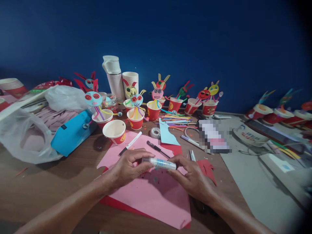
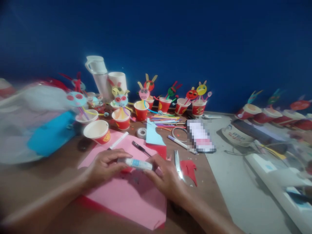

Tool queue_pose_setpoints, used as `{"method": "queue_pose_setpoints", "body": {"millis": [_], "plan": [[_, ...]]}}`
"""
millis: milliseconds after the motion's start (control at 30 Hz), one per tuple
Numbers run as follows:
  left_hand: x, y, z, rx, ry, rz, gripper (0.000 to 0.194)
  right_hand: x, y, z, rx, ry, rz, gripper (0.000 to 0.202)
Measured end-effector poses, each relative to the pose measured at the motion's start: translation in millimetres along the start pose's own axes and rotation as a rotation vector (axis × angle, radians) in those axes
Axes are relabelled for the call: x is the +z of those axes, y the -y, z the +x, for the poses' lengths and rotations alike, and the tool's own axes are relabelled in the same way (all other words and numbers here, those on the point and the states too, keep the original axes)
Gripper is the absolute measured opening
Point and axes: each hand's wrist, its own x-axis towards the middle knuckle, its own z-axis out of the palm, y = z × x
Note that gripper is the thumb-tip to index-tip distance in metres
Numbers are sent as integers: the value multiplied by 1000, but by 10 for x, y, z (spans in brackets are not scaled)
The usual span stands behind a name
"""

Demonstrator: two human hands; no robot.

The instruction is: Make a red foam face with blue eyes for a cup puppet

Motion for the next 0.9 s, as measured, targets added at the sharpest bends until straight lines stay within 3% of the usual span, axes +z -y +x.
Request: {"method": "queue_pose_setpoints", "body": {"millis": [233, 500, 667, 767, 900], "plan": [[26, 16, -20, -32, 106, -23, 20, 94, -68, -46, 0, -14, 20, 12], [41, -12, -23, -45, 148, -44, 20, 128, -66, -63, 4, 17, 30, 15], [20, -61, -7, -110, 68, -48, 22, 145, -102, -35, 37, 51, 135, 22], [-96, -144, -28, -40, -12, 70, 23, 118, -114, -17, -18, 14, 233, 35], [-326, -172, -213, -100, -239, 183, 22, 71, -105, 20, 42, -22, 218, 33]]}}
